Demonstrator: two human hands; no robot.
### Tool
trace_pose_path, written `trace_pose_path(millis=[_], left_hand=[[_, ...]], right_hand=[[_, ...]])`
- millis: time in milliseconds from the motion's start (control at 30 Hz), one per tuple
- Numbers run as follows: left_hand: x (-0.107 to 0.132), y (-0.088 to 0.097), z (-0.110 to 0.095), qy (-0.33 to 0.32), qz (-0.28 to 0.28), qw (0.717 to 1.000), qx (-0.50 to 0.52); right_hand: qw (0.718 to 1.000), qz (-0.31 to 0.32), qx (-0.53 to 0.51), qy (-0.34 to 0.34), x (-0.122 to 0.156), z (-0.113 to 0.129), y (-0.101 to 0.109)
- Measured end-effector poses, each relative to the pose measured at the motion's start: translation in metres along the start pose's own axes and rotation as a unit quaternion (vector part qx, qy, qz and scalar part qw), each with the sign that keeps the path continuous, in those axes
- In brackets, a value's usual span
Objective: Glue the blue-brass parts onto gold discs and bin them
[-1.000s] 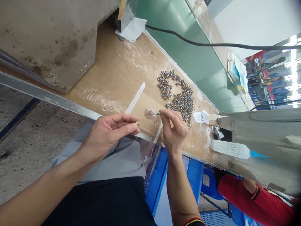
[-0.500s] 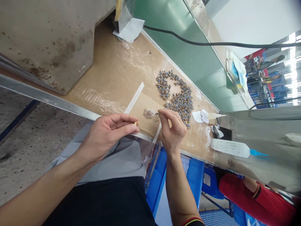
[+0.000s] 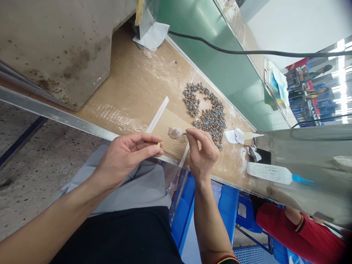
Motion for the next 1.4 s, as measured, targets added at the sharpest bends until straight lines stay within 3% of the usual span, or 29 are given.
trace_pose_path(millis=[233,500,900,1233,1400], left_hand=[[-0.001,0.001,0.002,0.002,-0.001,1.000,0.002],[0.000,0.002,0.002,0.000,0.001,1.000,0.001],[-0.001,0.000,0.001,-0.001,-0.001,1.000,0.007],[-0.001,0.004,0.003,0.001,-0.004,1.000,-0.006],[0.004,0.000,0.005,0.048,0.007,0.998,0.039]], right_hand=[[1.000,0.011,0.009,0.003,0.000,-0.002,-0.003],[0.999,-0.034,0.019,0.017,0.000,0.000,0.007],[0.997,-0.029,0.049,0.043,0.005,0.000,0.003],[0.999,-0.031,0.031,-0.008,0.009,-0.007,0.004],[0.995,-0.070,0.014,-0.072,0.015,-0.006,0.021]])
Point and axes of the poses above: each hand's wrist, its own x-axis away from the middle knuckle, its own y-axis out of the back of the hand, z = x × y, the point moved 8 cm from there along -x, towards the middle knuckle, and after that the axes turned 10 degrees about -z, right-handed, at the moved point
